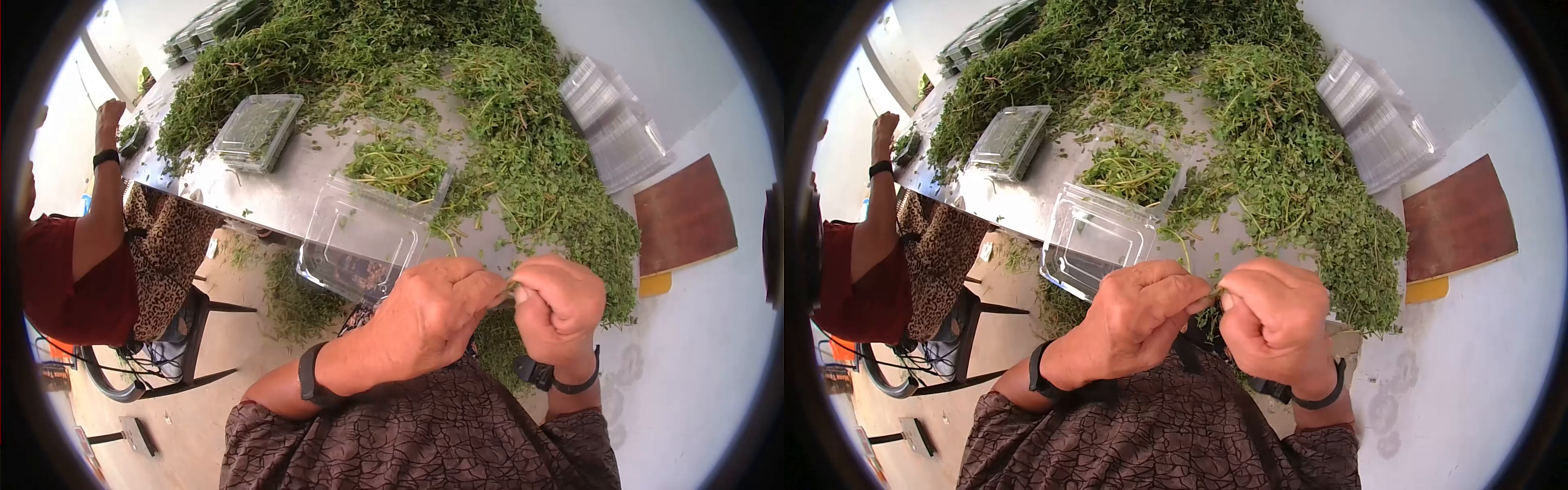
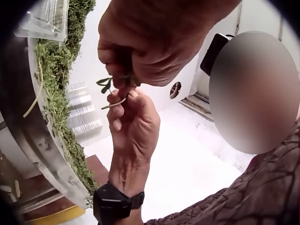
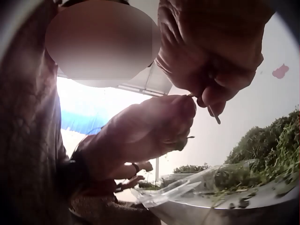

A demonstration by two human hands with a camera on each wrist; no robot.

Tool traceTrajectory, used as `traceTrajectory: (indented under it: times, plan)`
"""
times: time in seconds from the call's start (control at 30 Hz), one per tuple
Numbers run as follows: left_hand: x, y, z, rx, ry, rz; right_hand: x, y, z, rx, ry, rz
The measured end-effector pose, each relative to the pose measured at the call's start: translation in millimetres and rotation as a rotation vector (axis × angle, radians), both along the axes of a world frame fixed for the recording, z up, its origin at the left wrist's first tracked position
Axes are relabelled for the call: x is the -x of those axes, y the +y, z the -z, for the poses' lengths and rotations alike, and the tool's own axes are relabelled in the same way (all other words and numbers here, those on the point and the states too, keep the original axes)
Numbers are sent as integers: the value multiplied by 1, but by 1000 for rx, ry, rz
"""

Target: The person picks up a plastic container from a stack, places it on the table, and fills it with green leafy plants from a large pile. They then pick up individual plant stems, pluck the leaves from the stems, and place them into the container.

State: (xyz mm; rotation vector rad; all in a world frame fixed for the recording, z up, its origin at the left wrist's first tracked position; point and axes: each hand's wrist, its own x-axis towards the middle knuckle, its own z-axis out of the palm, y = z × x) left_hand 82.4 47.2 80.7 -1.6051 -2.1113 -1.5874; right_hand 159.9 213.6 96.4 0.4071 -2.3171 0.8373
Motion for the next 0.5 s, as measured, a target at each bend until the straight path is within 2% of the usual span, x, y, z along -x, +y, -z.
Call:
traceTrajectory:
  times: [0.03,0.1,0.13,0.2,0.27,0.37,0.47,0.5]
  plan:
    - [1,-1,-1,-66,-31,65,-3,2,1,2,-1,-3]
    - [2,-2,0,-130,-64,137,-9,8,3,359,-133,232]
    - [4,-3,4,-167,-77,151,-11,7,1,359,-135,235]
    - [5,-4,5,-204,-92,164,-14,2,-9,758,-257,275]
    - [5,-6,1,-166,-309,120,-14,-11,-11,734,-329,228]
    - [4,-4,0,-193,-273,145,-10,-26,-2,705,-452,30]
    - [5,-5,8,-274,-335,153,-12,-30,6,745,-480,-42]
    - [6,-9,10,-230,-359,159,-13,-28,6,783,-523,-74]
